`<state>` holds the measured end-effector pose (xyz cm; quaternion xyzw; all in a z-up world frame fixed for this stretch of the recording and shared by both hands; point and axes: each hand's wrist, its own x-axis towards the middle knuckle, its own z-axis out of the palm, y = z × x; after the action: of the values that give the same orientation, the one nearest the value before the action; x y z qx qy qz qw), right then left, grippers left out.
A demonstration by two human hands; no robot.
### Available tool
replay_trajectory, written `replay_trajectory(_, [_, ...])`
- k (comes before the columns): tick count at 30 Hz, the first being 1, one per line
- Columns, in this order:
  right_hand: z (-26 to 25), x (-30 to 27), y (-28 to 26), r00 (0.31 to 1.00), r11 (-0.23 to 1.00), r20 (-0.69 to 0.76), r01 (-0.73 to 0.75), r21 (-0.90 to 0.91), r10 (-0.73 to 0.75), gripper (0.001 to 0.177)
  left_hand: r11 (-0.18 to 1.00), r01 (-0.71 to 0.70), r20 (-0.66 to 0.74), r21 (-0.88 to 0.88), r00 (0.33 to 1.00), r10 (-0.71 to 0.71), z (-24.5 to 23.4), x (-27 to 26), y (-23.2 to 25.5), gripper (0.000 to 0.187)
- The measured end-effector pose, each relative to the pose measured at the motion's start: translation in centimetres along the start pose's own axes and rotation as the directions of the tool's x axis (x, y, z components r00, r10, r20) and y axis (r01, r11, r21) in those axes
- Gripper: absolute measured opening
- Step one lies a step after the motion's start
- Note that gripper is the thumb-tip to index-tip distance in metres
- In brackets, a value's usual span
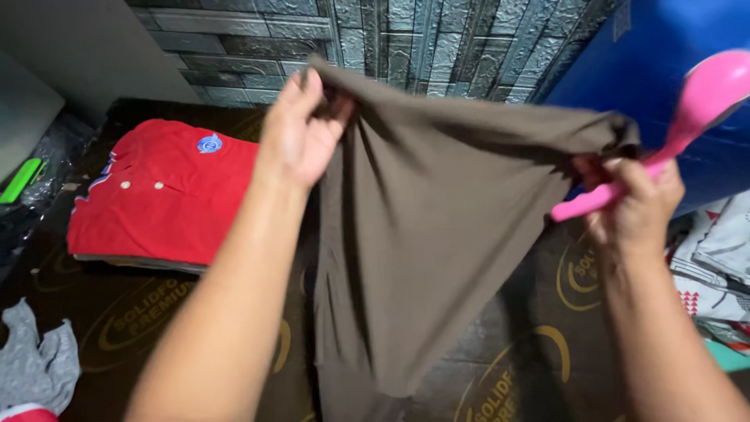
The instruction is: The person uses a lint roller to remove debris from several shirts, turning them over to clean both sides before placing them on a stack.
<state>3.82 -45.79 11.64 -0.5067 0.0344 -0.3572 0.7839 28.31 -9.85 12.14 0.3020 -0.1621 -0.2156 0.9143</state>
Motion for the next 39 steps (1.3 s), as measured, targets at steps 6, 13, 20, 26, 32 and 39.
replay_trajectory(6, [1.0,3.0,0.5,0.999,0.999,0.029,0.04,0.004,-0.04,0.038,0.997,-0.076,0.051,0.018,0.996,0.075,1.3,4.7,2.0,0.019])
replay_trajectory(13, [-1.4,2.7,0.3,0.996,0.997,0.064,0.062,0.053,-0.066,0.028,0.99,-0.144,0.194,-0.001,0.971,0.142,3.0,-0.7,4.2,0.024])
replay_trajectory(20, [-13.9,-8.6,2.2,0.996,0.778,-0.024,-0.079,-0.624,0.082,0.018,0.759,0.275,-0.106,0.589,0.958,-0.265,-5.3,-18.8,0.3,0.015])
replay_trajectory(26, [-17.6,-17.0,6.4,0.91,0.41,-0.304,-0.401,-0.819,0.282,0.02,-0.134,0.135,-0.151,0.982,0.981,-0.12,-10.7,-25.7,-8.0,0.015])
replay_trajectory(32, [-12.4,-17.2,9.2,0.918,0.39,-0.193,-0.328,-0.86,0.346,0.026,-0.304,0.025,-0.04,0.952,0.998,-0.044,-5.4,-22.3,-12.9,0.074])
replay_trajectory(39, [-10.1,-17.7,11.4,0.882,0.295,-0.04,-0.2,-0.934,0.47,0.028,-0.407,0.112,-0.186,0.906,0.972,-0.145,-3.9,-23.8,-12.5,0.073])
